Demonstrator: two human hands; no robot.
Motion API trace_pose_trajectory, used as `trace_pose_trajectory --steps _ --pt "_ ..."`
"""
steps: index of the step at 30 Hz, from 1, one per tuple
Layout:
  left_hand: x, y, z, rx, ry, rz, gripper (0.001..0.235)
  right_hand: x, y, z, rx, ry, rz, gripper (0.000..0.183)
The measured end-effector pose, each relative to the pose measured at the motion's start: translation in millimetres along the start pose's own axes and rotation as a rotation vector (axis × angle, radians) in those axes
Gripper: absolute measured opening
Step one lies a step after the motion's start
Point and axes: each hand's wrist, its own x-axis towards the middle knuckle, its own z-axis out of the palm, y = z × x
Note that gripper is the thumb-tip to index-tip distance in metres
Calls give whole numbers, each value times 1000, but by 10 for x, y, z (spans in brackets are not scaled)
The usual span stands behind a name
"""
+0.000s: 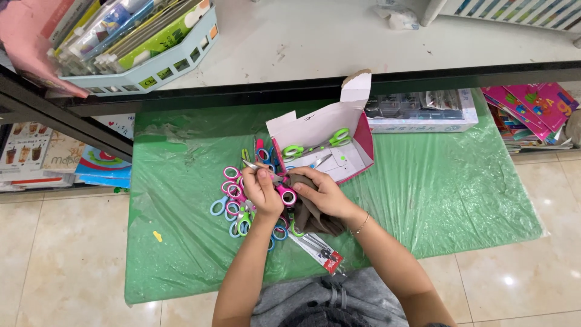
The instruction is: Sorting and organizing a box of colorful scissors on a table in a toy store.
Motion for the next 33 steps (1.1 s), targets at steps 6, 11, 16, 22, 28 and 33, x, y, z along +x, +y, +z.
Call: trace_pose_trajectory --steps 6,11,16,22,28,33 --pt "-39 -27 -12 31 -39 85 25 -25 -77 -1 -212 66 75 21" --pt "-47 -57 -41 12 -62 81 25 -48 -141 52 -387 153 -137 20" --pt "-37 -27 -26 6 -61 32 26 -46 -108 22 -677 243 -313 30" --pt "-19 -64 -55 -81 -93 -184 24 -39 -157 -27 -913 251 -514 34" --pt "101 141 -64 -129 -92 -246 25 -72 -1 16 -510 301 -392 17" --pt "104 148 -76 -283 -17 -288 24 -82 284 46 -309 375 -282 22"
